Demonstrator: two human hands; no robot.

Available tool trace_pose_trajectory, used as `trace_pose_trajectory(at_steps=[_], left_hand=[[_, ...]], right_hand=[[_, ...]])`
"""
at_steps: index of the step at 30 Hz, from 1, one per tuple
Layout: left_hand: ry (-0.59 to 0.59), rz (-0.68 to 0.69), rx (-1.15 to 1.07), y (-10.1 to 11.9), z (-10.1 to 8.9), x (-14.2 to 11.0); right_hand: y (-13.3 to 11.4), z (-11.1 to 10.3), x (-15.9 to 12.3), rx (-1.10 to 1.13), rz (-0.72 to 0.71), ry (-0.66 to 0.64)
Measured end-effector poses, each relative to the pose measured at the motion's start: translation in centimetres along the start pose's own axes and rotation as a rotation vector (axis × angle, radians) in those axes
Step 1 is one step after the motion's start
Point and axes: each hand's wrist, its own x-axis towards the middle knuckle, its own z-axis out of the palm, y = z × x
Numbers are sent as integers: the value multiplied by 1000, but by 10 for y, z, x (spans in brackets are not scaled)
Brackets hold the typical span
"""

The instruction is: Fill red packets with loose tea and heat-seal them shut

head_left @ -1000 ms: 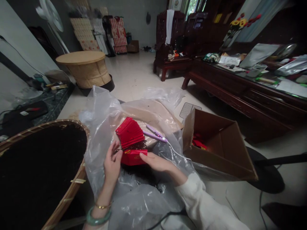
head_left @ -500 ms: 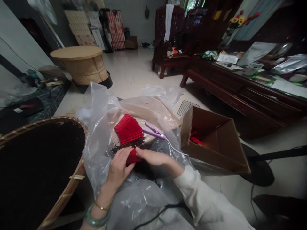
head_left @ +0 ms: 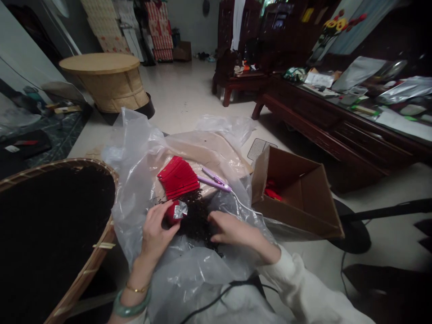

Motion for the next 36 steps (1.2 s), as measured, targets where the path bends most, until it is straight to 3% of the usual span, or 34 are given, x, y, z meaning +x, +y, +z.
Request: trace_pose_trajectory(at_steps=[4,9,13,18,22,24,30,36], left_hand=[[2,-27,-5,1,1,-1],[-18,-48,-4,3,2,0],[-15,-57,-9,2,3,-2],[-2,-107,-18,1,1,-1],[14,-137,-51,2,2,2],[23,-158,-66,2,3,3],[28,-210,-100,0,5,2],[54,-203,-92,-1,3,6]], right_hand=[[5,32,-22,-273,98,-145],[-3,53,-17,-331,64,-92],[-1,48,12,-277,65,18],[4,33,41,-105,-58,215],[0,34,46,-154,-73,3],[-5,42,45,-188,-36,-43],[-12,59,48,-187,12,119],[4,38,64,141,-68,328]])
